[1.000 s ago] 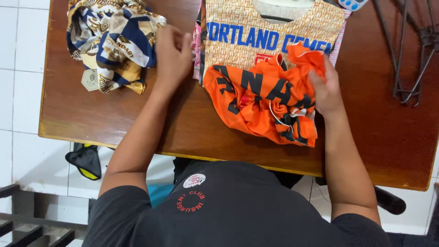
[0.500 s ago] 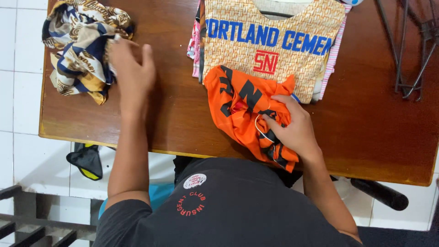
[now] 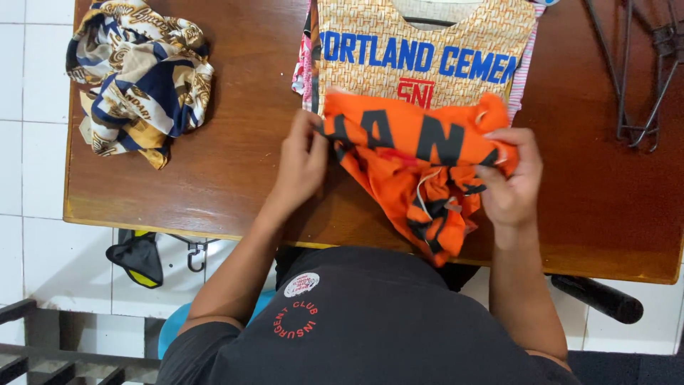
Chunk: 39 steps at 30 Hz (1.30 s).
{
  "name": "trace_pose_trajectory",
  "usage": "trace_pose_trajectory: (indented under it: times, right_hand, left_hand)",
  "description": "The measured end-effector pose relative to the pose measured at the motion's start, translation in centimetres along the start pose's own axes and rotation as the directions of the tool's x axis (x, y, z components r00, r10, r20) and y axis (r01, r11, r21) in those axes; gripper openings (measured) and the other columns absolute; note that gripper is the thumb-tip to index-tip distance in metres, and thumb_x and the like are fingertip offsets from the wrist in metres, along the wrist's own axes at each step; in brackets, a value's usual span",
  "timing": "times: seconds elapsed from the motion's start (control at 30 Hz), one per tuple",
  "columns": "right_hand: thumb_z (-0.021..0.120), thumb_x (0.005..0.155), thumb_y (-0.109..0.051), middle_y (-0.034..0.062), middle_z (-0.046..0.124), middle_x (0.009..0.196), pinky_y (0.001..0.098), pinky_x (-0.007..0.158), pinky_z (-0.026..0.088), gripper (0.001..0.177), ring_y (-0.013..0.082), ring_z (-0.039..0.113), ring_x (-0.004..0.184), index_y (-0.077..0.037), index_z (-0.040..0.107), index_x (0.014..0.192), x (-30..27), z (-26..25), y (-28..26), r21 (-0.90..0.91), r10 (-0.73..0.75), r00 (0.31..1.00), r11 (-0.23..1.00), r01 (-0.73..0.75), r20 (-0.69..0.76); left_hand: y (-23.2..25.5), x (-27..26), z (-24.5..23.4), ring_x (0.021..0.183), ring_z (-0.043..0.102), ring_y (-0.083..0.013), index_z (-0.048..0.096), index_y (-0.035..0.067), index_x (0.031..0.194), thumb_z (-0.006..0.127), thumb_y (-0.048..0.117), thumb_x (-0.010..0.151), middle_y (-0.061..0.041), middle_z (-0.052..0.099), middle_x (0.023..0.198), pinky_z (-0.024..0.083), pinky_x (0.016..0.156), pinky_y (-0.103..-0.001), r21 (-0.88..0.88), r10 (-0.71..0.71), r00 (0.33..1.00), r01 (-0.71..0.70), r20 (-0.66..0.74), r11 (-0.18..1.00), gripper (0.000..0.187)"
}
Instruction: Fold an orange and black striped shirt on a wooden table.
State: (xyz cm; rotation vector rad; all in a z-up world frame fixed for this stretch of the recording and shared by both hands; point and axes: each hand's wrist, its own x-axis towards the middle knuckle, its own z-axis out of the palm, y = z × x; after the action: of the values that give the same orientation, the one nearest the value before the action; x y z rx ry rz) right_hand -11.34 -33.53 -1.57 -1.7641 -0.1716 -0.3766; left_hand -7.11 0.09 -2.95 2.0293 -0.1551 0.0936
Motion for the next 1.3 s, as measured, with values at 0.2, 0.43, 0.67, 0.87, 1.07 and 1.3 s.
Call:
trace_pose_trajectory:
  times: [0.2,0.43,0.67,0.87,1.07,1.3]
  right_hand:
    - [0.069,0.083,-0.003,0.0083,0.05,0.112,0.0255,0.093,0.039,0.037,0.0153,0.047,0.1,-0.005,0.054,0.116,1.5,-1.4,-2.0,0.045,0.034,0.995,0.999,-0.03,-0.098]
    - [0.066,0.083,0.005,0.0086,0.053,0.108,0.0281,0.092,0.038,0.031,0.0177,0.049,0.099,-0.004,0.057,0.111,2.9,-3.6,-1.9,-0.154,0.018,0.983,0.987,-0.047,-0.184]
    - [0.057,0.077,0.001,0.0037,0.046,0.107,0.0234,0.085,0.033,0.034,0.0125,0.043,0.095,-0.01,0.05,0.108,3.5,-4.1,-1.3,0.029,0.078,0.943,0.997,-0.072,-0.324]
    - [0.056,0.087,0.004,0.0033,0.055,0.1,0.0241,0.084,0.039,0.023,0.0123,0.049,0.092,-0.007,0.058,0.107,3.0,-4.0,-0.5,-0.195,0.239,0.969,0.955,-0.222,0.068]
    - [0.075,0.093,-0.024,0.0102,0.063,0.114,0.0388,0.098,0.039,0.031,0.0287,0.057,0.108,-0.014,0.075,0.122,3.3,-3.9,-0.5,-0.59,0.204,0.829,0.788,0.176,0.52]
    - [0.071,0.095,-0.007,0.0271,0.043,0.158,0.0619,0.128,0.027,0.054,0.0459,0.035,0.151,0.002,0.056,0.146,5.3,0.7,-6.0,-0.463,-0.113,0.906,0.83,0.311,0.407]
  left_hand:
    - [2.7,1.7,-2.1,0.071,0.04,-0.0034,0.042,0.016,0.1,0.049,0.022,0.108,0.003,0.045,0.087,0.036,0.06,-0.02,-0.705,-0.055,0.997,-0.005,-0.062,0.709,0.013]
    - [4.4,4.1,-4.9,0.079,0.035,-0.0076,0.036,0.018,0.092,0.05,-0.004,0.09,0.003,0.04,0.087,0.03,0.07,-0.022,-0.755,0.161,0.986,-0.079,0.035,0.651,0.026]
    - [4.8,4.9,-8.1,0.093,0.051,-0.0193,0.045,0.006,0.101,0.055,0.006,0.087,-0.008,0.054,0.1,0.042,0.086,-0.03,-0.278,0.339,0.935,-0.3,0.103,0.912,0.018]
    - [3.1,6.5,-7.1,0.084,0.052,-0.0285,0.057,-0.005,0.104,0.065,-0.005,0.09,-0.015,0.053,0.095,0.042,0.074,-0.036,0.164,0.482,0.854,-0.513,0.193,0.843,0.016]
    - [1.6,6.6,-4.3,0.076,0.055,-0.027,0.06,-0.004,0.105,0.05,0.007,0.11,-0.014,0.06,0.089,0.042,0.072,-0.038,0.019,0.449,0.891,-0.451,0.075,0.892,0.016]
    - [3.4,6.3,-3.1,0.082,0.07,-0.0174,0.074,-0.001,0.113,0.031,0.03,0.115,-0.01,0.077,0.099,0.05,0.074,-0.03,-0.2,0.409,0.891,-0.372,0.198,0.906,0.053]
